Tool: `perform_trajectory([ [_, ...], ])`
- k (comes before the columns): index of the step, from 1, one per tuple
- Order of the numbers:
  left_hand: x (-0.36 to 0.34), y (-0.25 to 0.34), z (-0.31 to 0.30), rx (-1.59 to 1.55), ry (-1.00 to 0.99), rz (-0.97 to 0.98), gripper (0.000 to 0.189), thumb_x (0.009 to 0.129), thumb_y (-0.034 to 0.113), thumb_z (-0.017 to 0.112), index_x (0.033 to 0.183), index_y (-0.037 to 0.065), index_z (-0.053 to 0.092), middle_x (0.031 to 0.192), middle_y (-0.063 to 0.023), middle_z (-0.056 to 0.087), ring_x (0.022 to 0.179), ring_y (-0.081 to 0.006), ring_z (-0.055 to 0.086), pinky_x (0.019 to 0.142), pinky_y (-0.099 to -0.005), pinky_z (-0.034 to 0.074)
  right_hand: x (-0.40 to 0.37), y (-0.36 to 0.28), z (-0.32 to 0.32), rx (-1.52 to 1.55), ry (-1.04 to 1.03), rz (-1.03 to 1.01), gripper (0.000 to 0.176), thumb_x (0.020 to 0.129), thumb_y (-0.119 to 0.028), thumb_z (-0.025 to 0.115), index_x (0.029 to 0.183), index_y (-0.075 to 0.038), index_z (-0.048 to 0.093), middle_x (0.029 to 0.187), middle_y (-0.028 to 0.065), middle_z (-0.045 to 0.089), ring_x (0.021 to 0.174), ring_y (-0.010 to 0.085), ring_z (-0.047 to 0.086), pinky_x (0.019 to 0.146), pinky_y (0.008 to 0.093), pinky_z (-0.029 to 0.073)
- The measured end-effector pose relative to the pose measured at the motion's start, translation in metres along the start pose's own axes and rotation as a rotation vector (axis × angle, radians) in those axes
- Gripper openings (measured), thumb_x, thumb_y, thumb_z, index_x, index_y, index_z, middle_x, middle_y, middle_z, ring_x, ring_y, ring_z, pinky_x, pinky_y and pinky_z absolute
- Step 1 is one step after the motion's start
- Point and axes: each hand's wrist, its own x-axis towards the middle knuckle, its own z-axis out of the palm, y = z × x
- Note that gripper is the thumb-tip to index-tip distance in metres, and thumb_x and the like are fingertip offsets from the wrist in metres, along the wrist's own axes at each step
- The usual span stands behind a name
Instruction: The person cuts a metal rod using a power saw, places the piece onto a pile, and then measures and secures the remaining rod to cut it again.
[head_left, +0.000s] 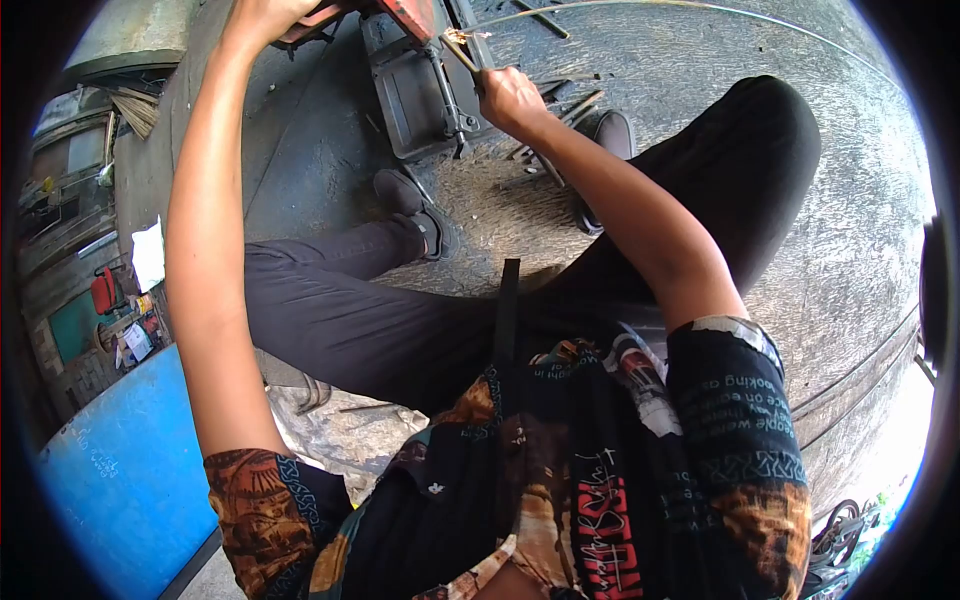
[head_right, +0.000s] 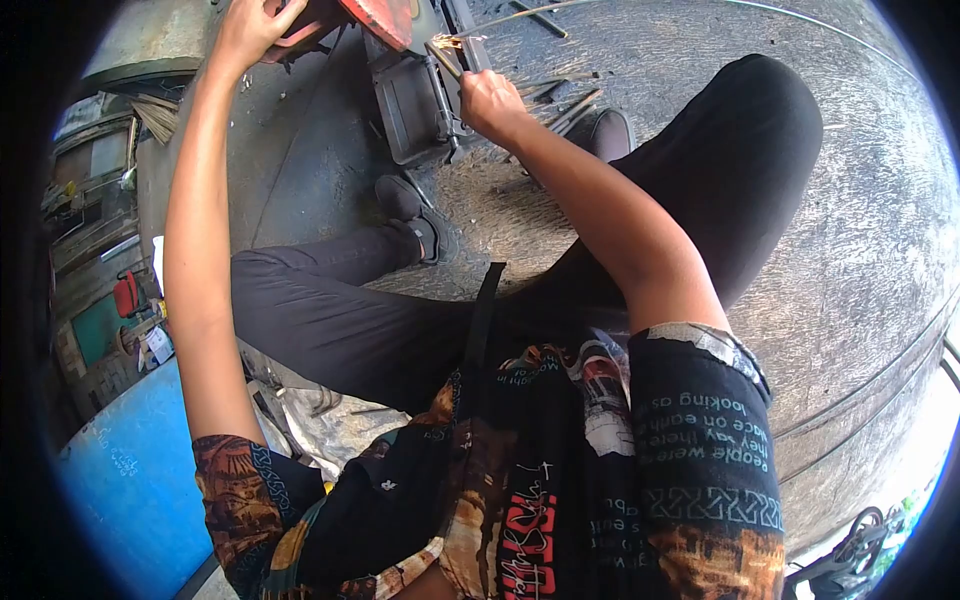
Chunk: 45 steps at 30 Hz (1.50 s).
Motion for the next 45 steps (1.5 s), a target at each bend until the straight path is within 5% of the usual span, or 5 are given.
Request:
perform_trajectory([
  [6, -0.002, 0.006, -0.002, -0.090, -0.012, -0.086, 0.060, 0.081, 0.029, 0.065, 0.132, 0.000, 0.054, 0.138, -0.0253, 0.050, 0.129, -0.0393, 0.046, 0.103, -0.0444, 0.042, 0.007, 0.005, -0.001, 0.212, 0.016, -0.028, 0.024, 0.088, -0.017, 0.054, 0.096, 0.001, 0.068, 0.082, 0.0281, 0.065, 0.079, 0.0489, 0.063, 0.077, 0.0496, 0.052],
  [9, -0.001, 0.004, -0.001, -0.060, -0.020, -0.097, 0.060, 0.081, 0.030, 0.065, 0.132, 0.000, 0.053, 0.138, -0.0249, 0.050, 0.130, -0.0391, 0.045, 0.104, -0.0453, 0.040, 0.016, 0.010, 0.000, 0.322, 0.021, -0.005, 0.025, 0.091, -0.020, 0.055, 0.097, 0.001, 0.069, 0.073, 0.0218, 0.067, 0.067, 0.0392, 0.067, 0.066, 0.0436, 0.055],
  [12, 0.000, -0.003, 0.002, -0.014, -0.003, -0.028, 0.060, 0.082, 0.031, 0.065, 0.133, 0.001, 0.052, 0.138, -0.0244, 0.050, 0.130, -0.0390, 0.045, 0.106, -0.0459, 0.039, 0.023, 0.013, -0.013, 0.759, -0.324, 0.319, 0.032, 0.096, -0.030, 0.057, 0.093, 0.001, 0.067, 0.070, 0.0090, 0.066, 0.056, 0.0124, 0.060, 0.048, 0.0297, 0.050],
  [22, -0.002, -0.002, 0.001, -0.026, -0.003, -0.049, 0.061, 0.081, 0.032, 0.065, 0.133, 0.001, 0.052, 0.138, -0.0237, 0.050, 0.130, -0.0388, 0.046, 0.106, -0.0450, 0.039, 0.016, 0.003, -0.015, 0.578, -0.031, 0.262, 0.031, 0.089, -0.024, 0.065, 0.113, -0.005, 0.068, 0.073, 0.0107, 0.068, 0.057, 0.0153, 0.064, 0.052, 0.0307, 0.054],
  [45, -0.001, 0.000, 0.000, -0.043, -0.022, -0.073, 0.060, 0.083, 0.028, 0.066, 0.134, 0.000, 0.051, 0.139, -0.0230, 0.049, 0.126, -0.0368, 0.050, 0.101, -0.0427, 0.043, 0.015, 0.004, -0.012, 0.729, -0.065, 0.374, 0.030, 0.091, -0.020, 0.061, 0.115, -0.002, 0.067, 0.076, 0.0037, 0.067, 0.057, 0.0115, 0.062, 0.049, 0.0272, 0.051],
])
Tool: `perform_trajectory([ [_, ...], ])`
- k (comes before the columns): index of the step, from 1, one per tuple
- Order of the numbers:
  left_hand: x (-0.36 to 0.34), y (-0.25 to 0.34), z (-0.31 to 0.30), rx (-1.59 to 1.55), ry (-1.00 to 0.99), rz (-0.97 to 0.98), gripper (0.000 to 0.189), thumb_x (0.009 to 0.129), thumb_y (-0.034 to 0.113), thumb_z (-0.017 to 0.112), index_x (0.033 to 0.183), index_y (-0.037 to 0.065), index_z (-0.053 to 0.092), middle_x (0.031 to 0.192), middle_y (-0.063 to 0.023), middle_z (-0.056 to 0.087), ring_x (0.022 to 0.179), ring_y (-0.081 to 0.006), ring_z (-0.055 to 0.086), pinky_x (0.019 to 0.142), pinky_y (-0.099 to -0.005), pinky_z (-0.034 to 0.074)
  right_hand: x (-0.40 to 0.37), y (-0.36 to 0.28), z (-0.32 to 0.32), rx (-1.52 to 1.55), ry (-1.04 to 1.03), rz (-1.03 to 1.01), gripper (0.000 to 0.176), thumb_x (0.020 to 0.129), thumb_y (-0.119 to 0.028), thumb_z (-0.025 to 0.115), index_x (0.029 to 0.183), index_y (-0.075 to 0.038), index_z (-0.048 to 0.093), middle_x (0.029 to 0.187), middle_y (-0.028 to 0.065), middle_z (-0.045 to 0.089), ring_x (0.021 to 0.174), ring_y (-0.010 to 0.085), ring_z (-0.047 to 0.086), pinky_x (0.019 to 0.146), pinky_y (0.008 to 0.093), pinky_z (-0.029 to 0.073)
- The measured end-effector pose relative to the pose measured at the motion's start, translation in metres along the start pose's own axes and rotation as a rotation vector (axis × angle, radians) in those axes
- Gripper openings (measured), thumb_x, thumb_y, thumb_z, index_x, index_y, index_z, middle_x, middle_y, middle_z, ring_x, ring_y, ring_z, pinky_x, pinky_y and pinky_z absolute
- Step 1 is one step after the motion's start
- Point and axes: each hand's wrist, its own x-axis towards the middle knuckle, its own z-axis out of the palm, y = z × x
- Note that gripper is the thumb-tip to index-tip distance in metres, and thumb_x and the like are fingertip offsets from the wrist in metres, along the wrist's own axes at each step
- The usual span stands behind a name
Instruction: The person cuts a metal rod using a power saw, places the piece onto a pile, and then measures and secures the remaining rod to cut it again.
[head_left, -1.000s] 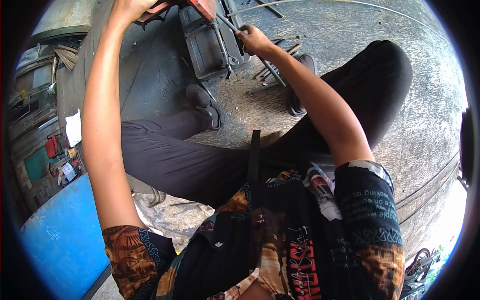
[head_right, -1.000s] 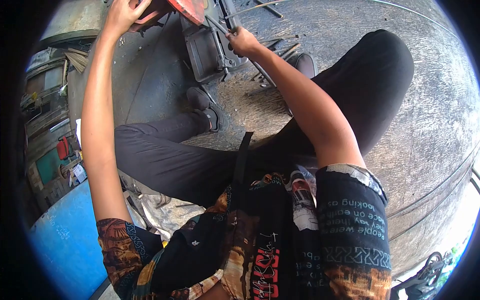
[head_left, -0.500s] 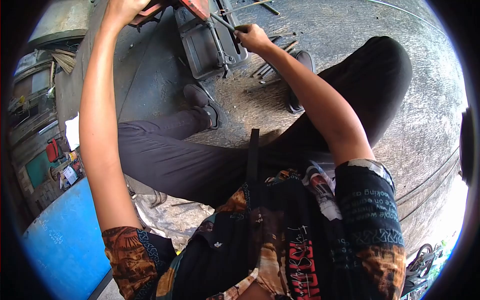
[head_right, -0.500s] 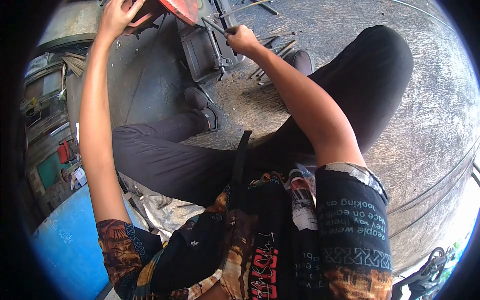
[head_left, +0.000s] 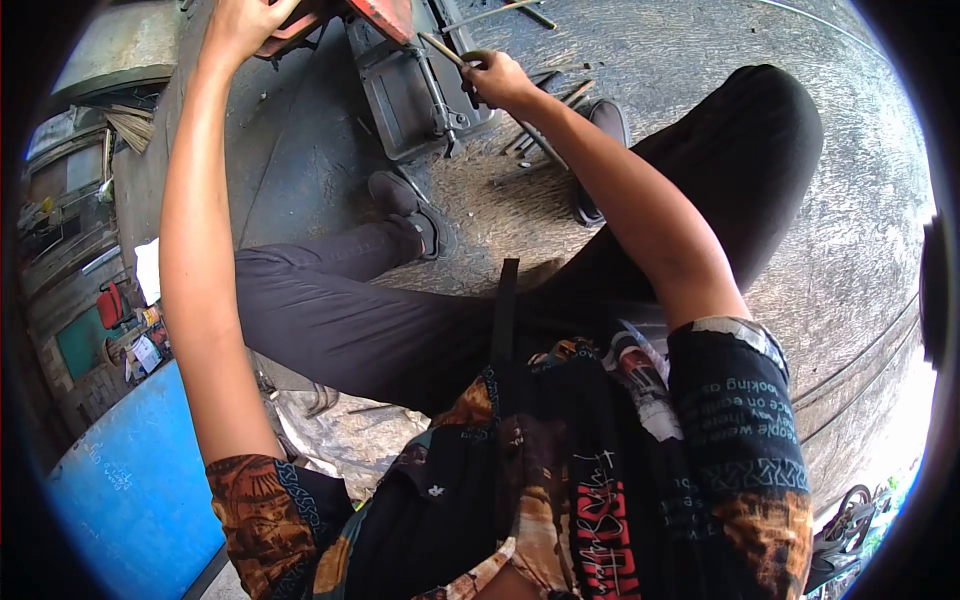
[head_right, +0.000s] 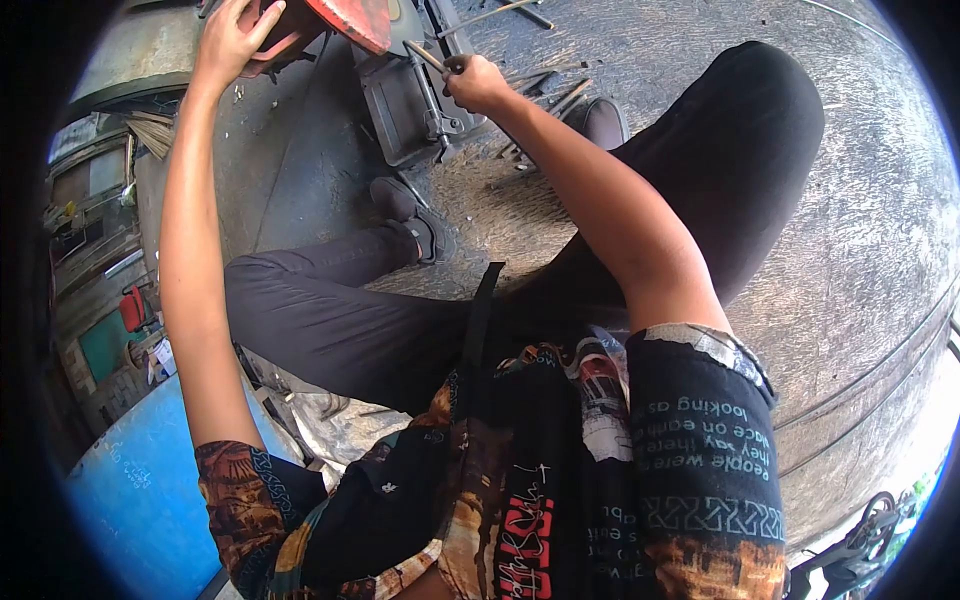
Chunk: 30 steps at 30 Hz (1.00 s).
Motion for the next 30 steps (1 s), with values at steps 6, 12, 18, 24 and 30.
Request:
perform_trajectory([
  [6, 0.002, 0.003, -0.003, -0.005, -0.002, 0.014, 0.060, 0.083, 0.029, 0.066, 0.132, -0.001, 0.052, 0.137, -0.0234, 0.050, 0.125, -0.0375, 0.050, 0.102, -0.0422, 0.042, 0.011, 0.002, 0.002, 0.074, -0.079, 0.009, 0.029, 0.092, -0.020, 0.060, 0.115, -0.005, 0.067, 0.071, 0.0039, 0.066, 0.054, 0.0129, 0.059, 0.047, 0.0287, 0.050],
  [12, 0.000, 0.001, -0.001, 0.006, 0.012, 0.030, 0.061, 0.082, 0.031, 0.066, 0.132, -0.001, 0.052, 0.137, -0.0228, 0.051, 0.124, -0.0369, 0.051, 0.100, -0.0420, 0.044, 0.008, -0.007, -0.007, -0.030, -0.107, -0.043, 0.026, 0.096, -0.022, 0.052, 0.106, -0.005, 0.067, 0.076, 0.0072, 0.070, 0.056, 0.0133, 0.062, 0.048, 0.0304, 0.052],
  [18, -0.001, 0.006, -0.003, -0.031, -0.015, -0.045, 0.060, 0.083, 0.032, 0.066, 0.133, 0.001, 0.052, 0.137, -0.0218, 0.051, 0.122, -0.0350, 0.053, 0.098, -0.0412, 0.046, 0.005, -0.003, -0.003, -0.195, -0.010, -0.161, 0.034, 0.092, -0.023, 0.059, 0.123, -0.009, 0.062, 0.078, 0.0070, 0.072, 0.059, 0.0126, 0.065, 0.049, 0.0286, 0.052],
  [24, 0.000, 0.008, -0.003, -0.102, -0.002, -0.031, 0.060, 0.083, 0.031, 0.066, 0.133, 0.000, 0.052, 0.136, -0.0213, 0.051, 0.122, -0.0350, 0.053, 0.098, -0.0412, 0.046, 0.007, -0.004, -0.007, 0.061, -0.085, -0.076, 0.037, 0.090, -0.024, 0.063, 0.121, -0.003, 0.062, 0.079, 0.0062, 0.070, 0.058, 0.0108, 0.062, 0.049, 0.0281, 0.052],
  [30, -0.001, 0.009, -0.003, -0.011, -0.007, -0.031, 0.059, 0.084, 0.029, 0.066, 0.133, -0.001, 0.051, 0.136, -0.0218, 0.051, 0.123, -0.0353, 0.053, 0.099, -0.0417, 0.045, 0.006, -0.002, -0.001, 0.065, -0.078, 0.005, 0.029, 0.095, -0.022, 0.056, 0.113, -0.003, 0.065, 0.080, 0.0063, 0.070, 0.057, 0.0117, 0.061, 0.047, 0.0282, 0.050],
])
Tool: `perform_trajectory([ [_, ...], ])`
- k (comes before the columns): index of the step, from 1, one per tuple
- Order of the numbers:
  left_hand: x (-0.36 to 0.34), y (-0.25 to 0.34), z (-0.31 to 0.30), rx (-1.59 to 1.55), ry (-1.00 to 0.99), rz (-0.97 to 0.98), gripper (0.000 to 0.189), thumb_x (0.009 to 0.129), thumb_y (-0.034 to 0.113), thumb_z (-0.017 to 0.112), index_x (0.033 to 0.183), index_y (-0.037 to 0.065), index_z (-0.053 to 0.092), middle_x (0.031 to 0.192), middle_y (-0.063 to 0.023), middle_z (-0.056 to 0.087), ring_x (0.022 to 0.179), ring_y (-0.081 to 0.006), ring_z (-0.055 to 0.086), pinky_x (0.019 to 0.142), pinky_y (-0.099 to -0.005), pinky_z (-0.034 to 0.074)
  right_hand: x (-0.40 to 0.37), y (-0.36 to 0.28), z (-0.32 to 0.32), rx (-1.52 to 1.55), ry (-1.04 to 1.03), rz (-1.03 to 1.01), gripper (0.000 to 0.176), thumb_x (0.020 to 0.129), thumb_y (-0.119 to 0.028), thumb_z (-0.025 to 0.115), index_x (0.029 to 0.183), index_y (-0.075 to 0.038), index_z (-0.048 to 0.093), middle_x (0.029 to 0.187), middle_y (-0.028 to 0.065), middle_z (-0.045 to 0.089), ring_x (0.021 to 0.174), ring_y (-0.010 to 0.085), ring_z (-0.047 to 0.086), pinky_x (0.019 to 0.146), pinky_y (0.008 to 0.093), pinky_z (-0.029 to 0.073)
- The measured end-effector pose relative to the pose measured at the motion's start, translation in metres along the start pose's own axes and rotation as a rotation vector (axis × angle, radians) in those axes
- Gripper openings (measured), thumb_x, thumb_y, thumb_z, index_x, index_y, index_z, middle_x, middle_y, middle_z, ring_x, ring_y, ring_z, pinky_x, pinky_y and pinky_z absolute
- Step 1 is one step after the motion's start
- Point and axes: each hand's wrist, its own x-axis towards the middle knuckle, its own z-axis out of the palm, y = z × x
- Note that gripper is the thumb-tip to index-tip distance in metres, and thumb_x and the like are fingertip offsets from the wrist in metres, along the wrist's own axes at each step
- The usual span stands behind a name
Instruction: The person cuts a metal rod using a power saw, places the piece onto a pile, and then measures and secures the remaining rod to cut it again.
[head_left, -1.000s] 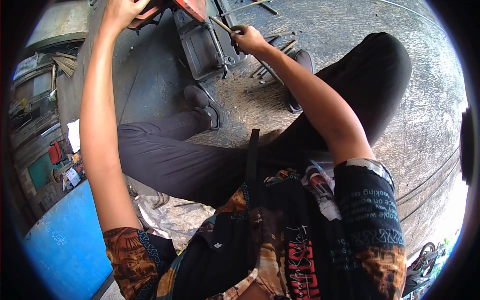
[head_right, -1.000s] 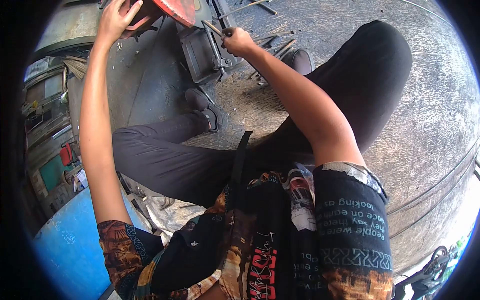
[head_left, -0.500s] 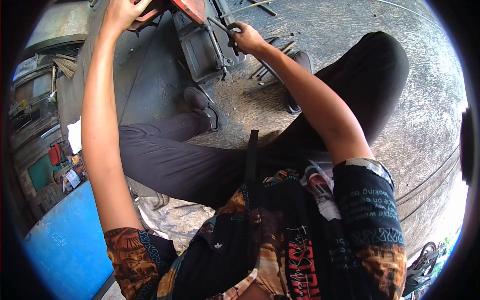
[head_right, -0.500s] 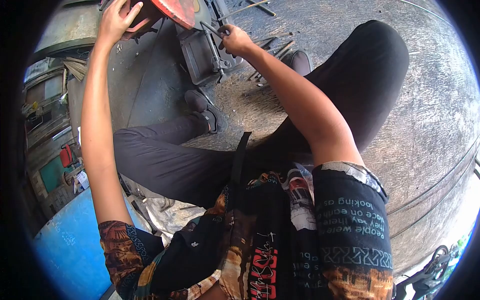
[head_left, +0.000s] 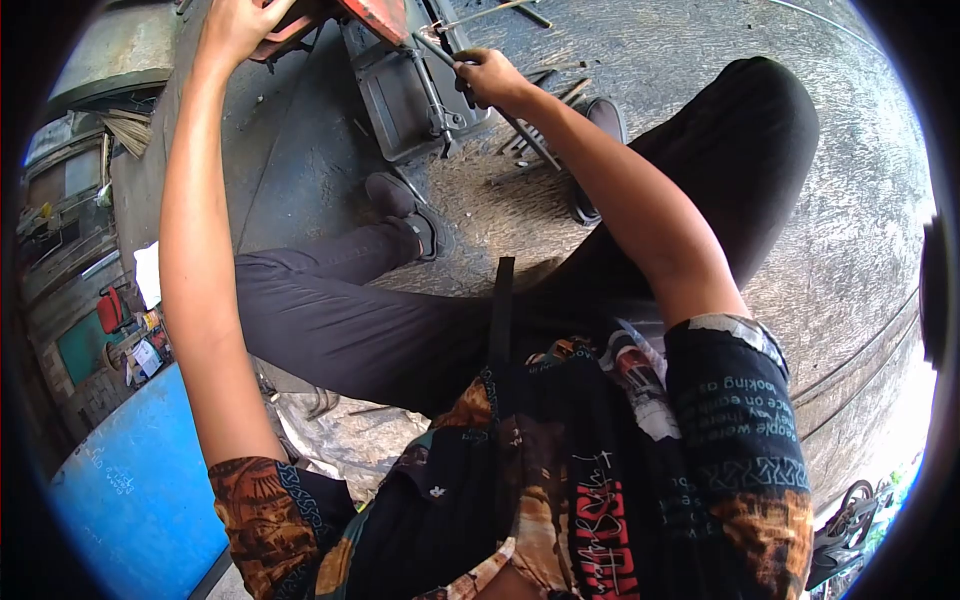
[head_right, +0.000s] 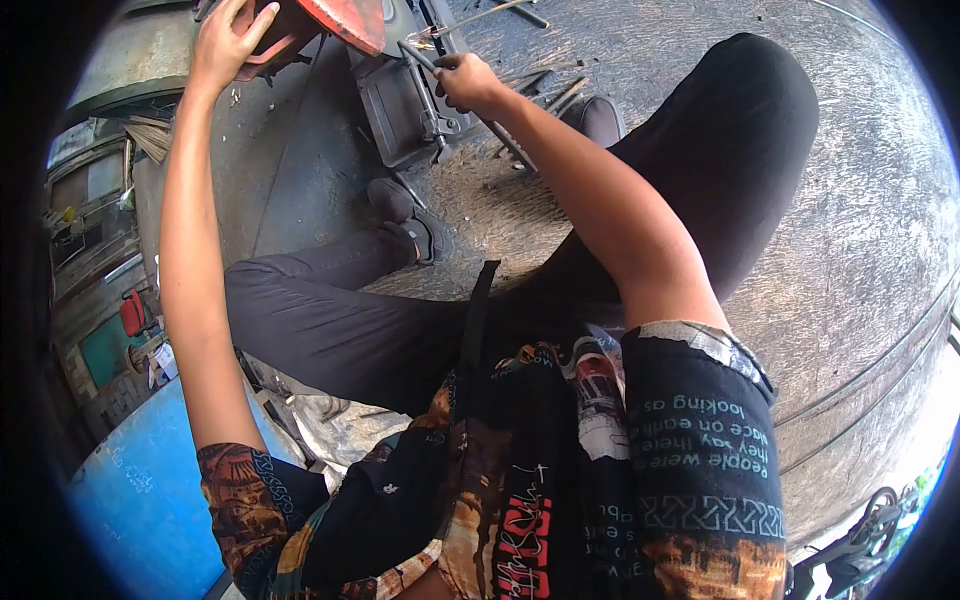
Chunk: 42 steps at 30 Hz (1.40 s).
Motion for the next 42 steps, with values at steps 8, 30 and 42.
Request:
perform_trajectory([
  [8, -0.001, 0.003, 0.000, -0.105, 0.003, -0.009, 0.057, 0.085, 0.026, 0.065, 0.132, -0.002, 0.052, 0.135, -0.0223, 0.052, 0.121, -0.0347, 0.054, 0.098, -0.0411, 0.046, -0.007, -0.010, -0.003, -0.019, 0.012, 0.028, 0.025, 0.094, -0.022, 0.057, 0.107, -0.003, 0.067, 0.071, 0.0089, 0.066, 0.051, 0.0133, 0.057, 0.046, 0.0293, 0.049],
  [30, -0.002, 0.007, 0.000, -0.284, -0.020, -0.120, 0.058, 0.086, 0.025, 0.065, 0.134, -0.002, 0.049, 0.139, -0.0213, 0.047, 0.124, -0.0342, 0.052, 0.101, -0.0424, 0.045, 0.001, -0.012, -0.002, 0.205, -0.091, 0.081, 0.024, 0.097, -0.019, 0.052, 0.114, -0.005, 0.062, 0.075, 0.0052, 0.062, 0.054, 0.0126, 0.055, 0.044, 0.0272, 0.045],
  [42, -0.001, 0.008, -0.001, -0.174, -0.002, -0.053, 0.055, 0.086, 0.025, 0.064, 0.132, -0.002, 0.052, 0.135, -0.0211, 0.051, 0.123, -0.0339, 0.052, 0.100, -0.0408, 0.045, -0.003, -0.009, 0.002, 0.087, -0.010, -0.018, 0.033, 0.089, -0.021, 0.063, 0.118, -0.004, 0.065, 0.081, 0.0069, 0.067, 0.057, 0.0125, 0.060, 0.047, 0.0281, 0.052],
])
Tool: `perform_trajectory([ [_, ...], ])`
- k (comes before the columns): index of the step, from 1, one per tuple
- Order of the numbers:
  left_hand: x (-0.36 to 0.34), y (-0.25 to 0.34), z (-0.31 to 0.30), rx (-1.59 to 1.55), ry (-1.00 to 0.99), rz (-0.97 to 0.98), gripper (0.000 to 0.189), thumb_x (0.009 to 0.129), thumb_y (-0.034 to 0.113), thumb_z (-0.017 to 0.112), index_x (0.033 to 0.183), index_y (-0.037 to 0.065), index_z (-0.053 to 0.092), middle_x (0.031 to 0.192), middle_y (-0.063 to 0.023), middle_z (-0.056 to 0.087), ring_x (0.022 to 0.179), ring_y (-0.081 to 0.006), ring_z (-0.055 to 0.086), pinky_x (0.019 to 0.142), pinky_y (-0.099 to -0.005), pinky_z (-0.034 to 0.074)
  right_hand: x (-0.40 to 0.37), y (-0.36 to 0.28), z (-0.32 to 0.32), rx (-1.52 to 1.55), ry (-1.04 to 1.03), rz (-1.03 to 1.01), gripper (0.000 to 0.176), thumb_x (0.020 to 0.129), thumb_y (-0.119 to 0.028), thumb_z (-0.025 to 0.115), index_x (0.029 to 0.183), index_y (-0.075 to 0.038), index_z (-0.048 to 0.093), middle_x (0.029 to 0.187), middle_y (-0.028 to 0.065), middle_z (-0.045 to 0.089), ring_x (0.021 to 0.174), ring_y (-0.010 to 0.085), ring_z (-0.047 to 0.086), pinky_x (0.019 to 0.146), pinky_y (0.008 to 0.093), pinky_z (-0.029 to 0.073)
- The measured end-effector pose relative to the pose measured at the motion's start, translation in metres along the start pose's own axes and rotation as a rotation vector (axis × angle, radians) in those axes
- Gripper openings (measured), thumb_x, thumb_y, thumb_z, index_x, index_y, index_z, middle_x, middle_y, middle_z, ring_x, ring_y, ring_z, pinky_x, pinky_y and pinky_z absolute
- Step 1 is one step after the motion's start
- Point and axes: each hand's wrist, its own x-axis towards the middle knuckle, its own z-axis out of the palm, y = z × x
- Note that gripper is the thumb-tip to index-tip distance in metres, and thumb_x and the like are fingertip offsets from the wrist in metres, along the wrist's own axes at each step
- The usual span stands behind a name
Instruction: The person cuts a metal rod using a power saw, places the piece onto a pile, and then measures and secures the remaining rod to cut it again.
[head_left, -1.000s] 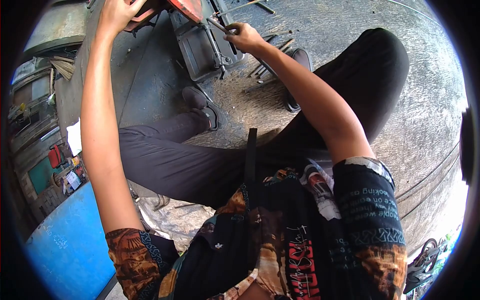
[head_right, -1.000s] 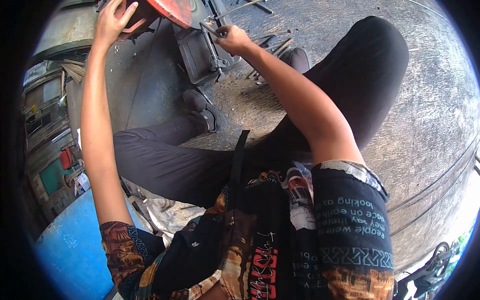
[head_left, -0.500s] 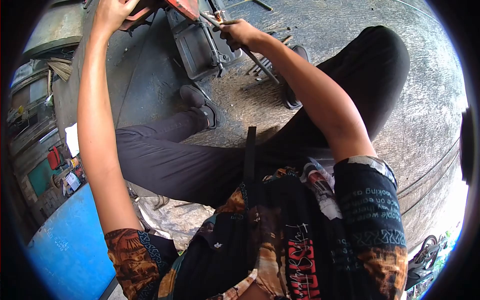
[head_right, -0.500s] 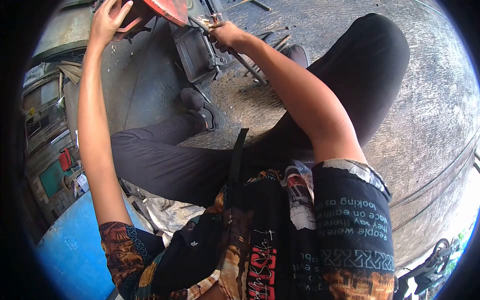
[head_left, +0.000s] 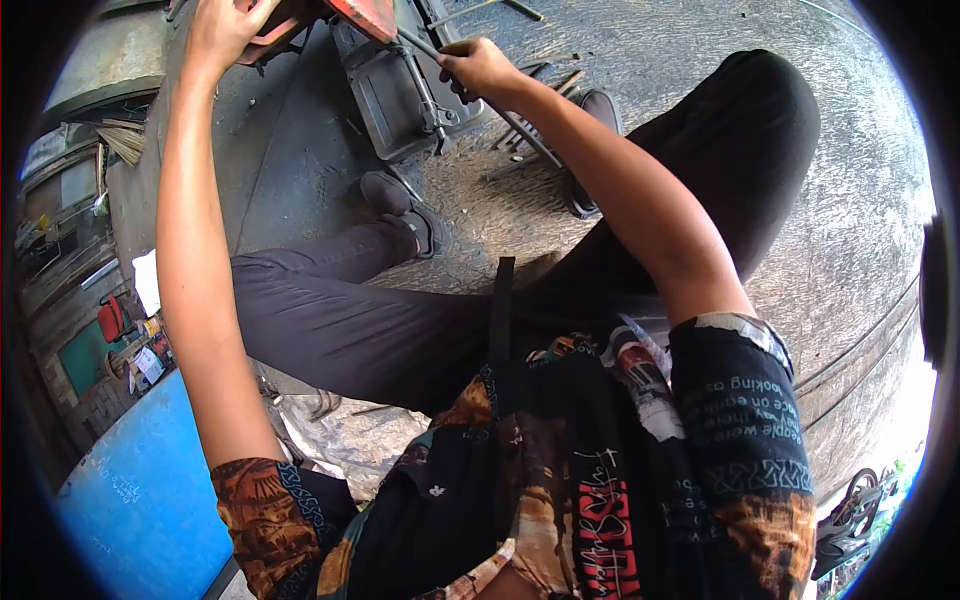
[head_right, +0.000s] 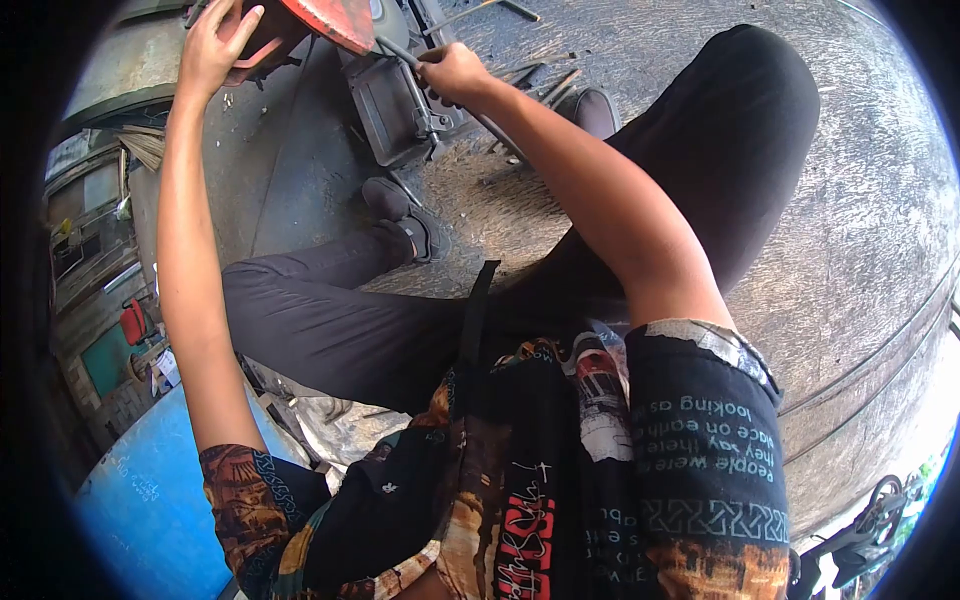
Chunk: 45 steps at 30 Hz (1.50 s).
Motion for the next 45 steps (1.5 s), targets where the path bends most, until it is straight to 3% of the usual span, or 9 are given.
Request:
perform_trajectory([
  [12, 0.001, -0.002, -0.001, 0.108, 0.022, 0.080, 0.052, 0.085, 0.024, 0.065, 0.129, -0.003, 0.054, 0.130, -0.0207, 0.055, 0.117, -0.0332, 0.056, 0.097, -0.0388, 0.046, -0.010, -0.013, 0.012, 0.284, -0.027, 0.103, 0.024, 0.096, -0.014, 0.050, 0.115, -0.003, 0.059, 0.077, 0.0074, 0.067, 0.053, 0.0134, 0.059, 0.043, 0.0290, 0.048],
  [20, -0.001, 0.004, -0.001, 0.048, 0.027, 0.015, 0.052, 0.085, 0.024, 0.065, 0.128, -0.004, 0.054, 0.130, -0.0203, 0.055, 0.118, -0.0327, 0.056, 0.097, -0.0389, 0.046, -0.006, -0.009, -0.005, 0.298, -0.077, 0.018, 0.024, 0.087, -0.013, 0.068, 0.109, -0.006, 0.064, 0.081, 0.0054, 0.068, 0.054, 0.0096, 0.056, 0.043, 0.0245, 0.043],
  [24, -0.001, 0.011, -0.003, 0.094, 0.027, -0.008, 0.053, 0.085, 0.025, 0.064, 0.128, -0.004, 0.054, 0.130, -0.0205, 0.055, 0.119, -0.0327, 0.055, 0.099, -0.0391, 0.045, 0.023, 0.006, -0.026, -0.483, 0.127, -0.198, 0.029, 0.085, -0.026, 0.066, 0.113, -0.018, 0.070, 0.096, 0.0125, 0.072, 0.076, 0.0227, 0.069, 0.071, 0.0343, 0.056],
  [25, -0.002, 0.009, -0.003, 0.095, 0.026, -0.010, 0.053, 0.085, 0.025, 0.064, 0.128, -0.004, 0.054, 0.130, -0.0205, 0.055, 0.119, -0.0327, 0.055, 0.099, -0.0391, 0.045, 0.035, 0.010, -0.034, -0.623, 0.145, -0.190, 0.030, 0.084, -0.029, 0.063, 0.112, -0.025, 0.071, 0.100, 0.0179, 0.070, 0.094, 0.0321, 0.068, 0.086, 0.0346, 0.053],
  [26, -0.002, 0.008, -0.003, 0.072, 0.026, 0.006, 0.052, 0.085, 0.024, 0.064, 0.128, -0.004, 0.054, 0.129, -0.0205, 0.056, 0.119, -0.0328, 0.055, 0.099, -0.0391, 0.044, 0.045, 0.016, -0.040, -0.663, 0.181, -0.219, 0.030, 0.085, -0.024, 0.059, 0.111, -0.029, 0.071, 0.109, 0.0201, 0.068, 0.104, 0.0361, 0.064, 0.091, 0.0473, 0.051],
  [29, 0.002, -0.004, 0.001, 0.034, 0.048, 0.050, 0.052, 0.085, 0.024, 0.064, 0.128, -0.003, 0.055, 0.129, -0.0204, 0.056, 0.119, -0.0330, 0.055, 0.099, -0.0393, 0.044, 0.030, -0.015, -0.051, -0.957, 0.146, -0.247, 0.032, 0.092, -0.018, 0.052, 0.123, -0.016, 0.062, 0.117, 0.0223, 0.063, 0.111, 0.0394, 0.059, 0.093, 0.0602, 0.048],
  [31, 0.002, -0.007, 0.002, 0.022, 0.055, 0.074, 0.051, 0.085, 0.025, 0.064, 0.127, -0.003, 0.055, 0.128, -0.0204, 0.056, 0.118, -0.0331, 0.055, 0.099, -0.0394, 0.044, 0.054, -0.014, -0.054, -1.068, 0.159, -0.289, 0.036, 0.095, -0.034, 0.045, 0.117, -0.013, 0.065, 0.113, 0.0206, 0.064, 0.114, 0.0361, 0.058, 0.100, 0.0747, 0.024],
  [34, 0.003, -0.009, 0.002, 0.029, 0.052, 0.083, 0.050, 0.086, 0.025, 0.064, 0.126, -0.003, 0.055, 0.127, -0.0203, 0.057, 0.116, -0.0332, 0.056, 0.098, -0.0396, 0.044, 0.070, -0.024, -0.049, -1.092, 0.306, -0.397, 0.029, 0.093, -0.029, 0.045, 0.104, -0.019, 0.070, 0.109, 0.0147, 0.067, 0.106, 0.0393, 0.061, 0.099, 0.0744, 0.026],
  [45, 0.004, 0.000, 0.002, 0.011, 0.034, 0.014, 0.053, 0.087, 0.026, 0.062, 0.130, -0.002, 0.052, 0.127, -0.0201, 0.056, 0.118, -0.0327, 0.056, 0.098, -0.0406, 0.044, 0.094, -0.036, -0.052, -1.296, 0.077, -0.474, 0.029, 0.091, -0.021, 0.045, 0.103, -0.017, 0.070, 0.107, 0.0136, 0.068, 0.110, 0.0359, 0.060, 0.103, 0.0764, 0.012],
])
